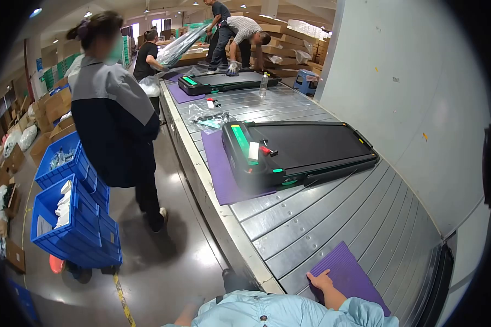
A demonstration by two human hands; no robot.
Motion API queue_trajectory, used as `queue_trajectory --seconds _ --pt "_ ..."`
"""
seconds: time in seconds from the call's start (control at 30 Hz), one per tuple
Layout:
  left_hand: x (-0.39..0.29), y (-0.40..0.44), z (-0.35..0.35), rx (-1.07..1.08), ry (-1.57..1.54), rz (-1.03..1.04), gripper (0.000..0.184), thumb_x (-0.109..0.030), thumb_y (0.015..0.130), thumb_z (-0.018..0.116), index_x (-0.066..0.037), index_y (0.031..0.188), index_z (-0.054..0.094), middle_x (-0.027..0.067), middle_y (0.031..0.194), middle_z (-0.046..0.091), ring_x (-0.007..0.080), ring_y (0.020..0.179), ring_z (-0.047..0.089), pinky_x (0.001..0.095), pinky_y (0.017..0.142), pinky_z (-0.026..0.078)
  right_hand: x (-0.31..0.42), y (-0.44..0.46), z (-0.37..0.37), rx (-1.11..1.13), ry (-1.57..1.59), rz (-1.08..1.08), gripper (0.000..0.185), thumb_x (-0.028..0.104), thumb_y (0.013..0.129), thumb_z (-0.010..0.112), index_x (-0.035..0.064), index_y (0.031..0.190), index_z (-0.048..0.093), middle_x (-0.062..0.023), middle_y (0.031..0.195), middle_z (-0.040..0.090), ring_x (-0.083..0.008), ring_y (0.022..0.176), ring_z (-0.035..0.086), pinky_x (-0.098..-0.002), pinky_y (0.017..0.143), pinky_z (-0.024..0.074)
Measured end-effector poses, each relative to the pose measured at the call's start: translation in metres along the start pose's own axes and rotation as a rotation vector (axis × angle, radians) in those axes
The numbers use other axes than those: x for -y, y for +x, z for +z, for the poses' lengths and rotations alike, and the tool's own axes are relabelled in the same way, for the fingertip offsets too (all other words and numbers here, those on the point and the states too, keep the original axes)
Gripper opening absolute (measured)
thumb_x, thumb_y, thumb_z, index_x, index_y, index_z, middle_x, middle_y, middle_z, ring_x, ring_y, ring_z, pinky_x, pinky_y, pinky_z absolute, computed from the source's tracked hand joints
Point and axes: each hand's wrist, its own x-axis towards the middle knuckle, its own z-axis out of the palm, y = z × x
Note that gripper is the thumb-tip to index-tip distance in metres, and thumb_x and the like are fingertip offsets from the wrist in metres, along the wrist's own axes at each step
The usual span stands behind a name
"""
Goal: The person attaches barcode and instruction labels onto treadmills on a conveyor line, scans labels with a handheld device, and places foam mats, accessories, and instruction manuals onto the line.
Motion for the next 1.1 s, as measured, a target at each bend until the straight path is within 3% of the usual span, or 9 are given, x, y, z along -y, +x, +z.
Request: queue_trajectory --seconds 0.1,0.23,0.4,0.63,0.73,0.87,1.1 --pt "0.036 0.013 0.026 -0.034 -0.073 -0.041 0.035 -0.035 0.077 0.043 -0.01 0.097 0.058 0.0111 0.096 0.056 0.0242 0.09 0.053 0.0346 0.078 0.041 0.005 -0.003 -0.011 0.038 -0.051 0.012 0.112 0.067 0.063 0.048 -0.0093 0.126 -0.004 -0.0224 0.115 0.044 -0.0322 0.107 0.044 -0.0364 0.089 0.0348" --pt "0.035 0.035 0.042 -0.072 -0.169 -0.105 0.037 -0.04 0.074 0.047 -0.012 0.094 0.06 0.0081 0.089 0.06 0.021 0.084 0.055 0.0323 0.074 0.042 -0.004 0.018 0.003 0.045 -0.093 -0.027 0.113 0.066 0.063 0.048 -0.0134 0.124 -0.005 -0.0239 0.113 0.046 -0.0304 0.105 0.046 -0.0355 0.088 0.0357" --pt "0.049 0.038 0.062 -0.051 -0.244 -0.168 0.038 -0.041 0.074 0.048 -0.012 0.095 0.06 0.008 0.091 0.06 0.0221 0.084 0.056 0.0328 0.075 0.042 -0.011 0.045 0.013 0.104 -0.067 -0.006 0.111 0.063 0.064 0.049 -0.0127 0.124 -0.006 -0.0231 0.111 0.047 -0.0296 0.102 0.049 -0.0349 0.087 0.0368" --pt "-0.014 -0.037 0.03 -0.069 0.211 -0.011 0.034 -0.038 0.074 0.051 -0.011 0.092 0.062 0.0096 0.092 0.06 0.0241 0.084 0.056 0.0337 0.073 0.043 -0.002 0.026 0.0 0.162 -0.013 0.071 0.106 0.056 0.065 0.05 -0.0111 0.125 -0.006 -0.0201 0.095 0.056 -0.0287 0.082 0.058 -0.0345 0.081 0.0407" --pt "-0.015 -0.035 0.03 -0.104 0.188 -0.008 0.033 -0.037 0.075 0.051 -0.01 0.092 0.062 0.0098 0.091 0.061 0.0237 0.084 0.057 0.033 0.073 0.043 -0.001 0.034 0.002 0.162 -0.005 0.057 0.104 0.052 0.066 0.051 -0.0098 0.125 -0.008 -0.0179 0.085 0.058 -0.0262 0.068 0.059 -0.0331 0.071 0.0455" --pt "-0.016 -0.034 0.029 -0.148 0.135 0.029 0.034 -0.037 0.075 0.052 -0.009 0.092 0.061 0.01 0.091 0.061 0.0235 0.083 0.057 0.0322 0.073 0.043 -0.003 0.034 -0.005 0.245 0.076 0.031 0.104 0.049 0.067 0.052 -0.0091 0.124 -0.012 -0.0177 0.085 0.058 -0.0246 0.065 0.059 -0.0312 0.063 0.0476" --pt "-0.029 -0.044 0.023 -0.123 0.151 0.051 0.031 -0.033 0.076 0.049 -0.01 0.095 0.059 0.0107 0.096 0.058 0.025 0.088 0.055 0.0341 0.075 0.043 -0.016 0.051 0.003 0.304 0.206 -0.014 0.104 0.047 0.067 0.053 -0.0087 0.124 -0.014 -0.018 0.083 0.058 -0.0237 0.065 0.059 -0.0303 0.06 0.048"
